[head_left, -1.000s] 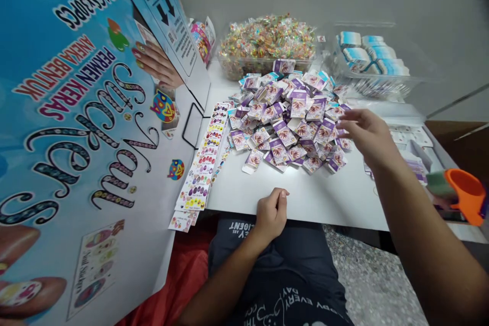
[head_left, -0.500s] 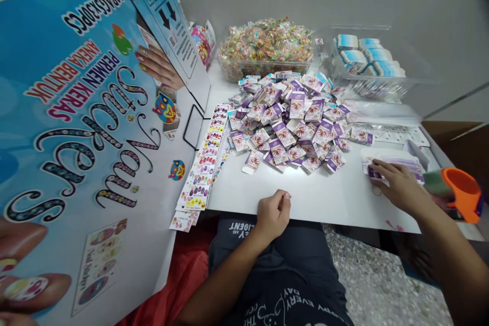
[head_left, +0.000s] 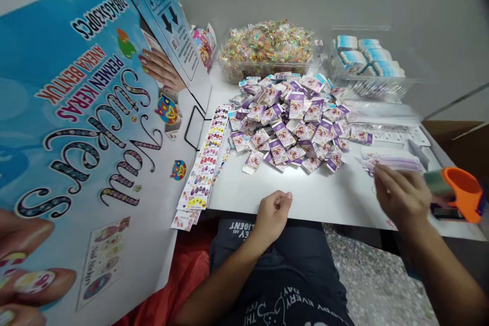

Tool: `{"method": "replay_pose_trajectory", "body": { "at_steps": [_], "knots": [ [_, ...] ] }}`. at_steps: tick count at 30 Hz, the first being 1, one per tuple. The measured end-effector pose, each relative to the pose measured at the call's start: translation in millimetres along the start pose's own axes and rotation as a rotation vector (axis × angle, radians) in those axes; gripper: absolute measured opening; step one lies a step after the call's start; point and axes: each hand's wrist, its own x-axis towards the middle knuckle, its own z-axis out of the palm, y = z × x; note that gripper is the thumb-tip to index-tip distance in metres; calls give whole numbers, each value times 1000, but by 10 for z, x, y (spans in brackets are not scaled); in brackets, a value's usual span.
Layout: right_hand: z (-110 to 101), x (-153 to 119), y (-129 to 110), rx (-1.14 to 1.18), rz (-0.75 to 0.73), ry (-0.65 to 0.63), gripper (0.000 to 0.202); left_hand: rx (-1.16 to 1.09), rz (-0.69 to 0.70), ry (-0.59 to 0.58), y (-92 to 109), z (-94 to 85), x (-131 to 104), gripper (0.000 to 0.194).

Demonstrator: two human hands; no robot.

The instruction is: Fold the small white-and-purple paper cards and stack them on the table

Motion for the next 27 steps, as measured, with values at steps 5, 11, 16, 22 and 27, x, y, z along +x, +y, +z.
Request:
{"method": "replay_pose_trajectory", "body": {
  "at_steps": [5,11,16,22,27],
  "knots": [
    [-194,-5,-1344,401,-286,9,21,-578,-225,-275,63,54,-126,80],
    [-273,-35,-2064,613,-114,16,29,-1008,-341,-363,-15,-19,-195,67],
    [-278,153,-1813,675,86,-152,54,-919,-259,-459,-147,-46,-201,73],
    [-270,432,-1702,1116,167,-648,18,-844,-306,-573,-142,24,-286,71],
    [-237,497,-1741,1391,284,-709,8,-748,-228,-505,-165,72,-335,73]
  ]
}}
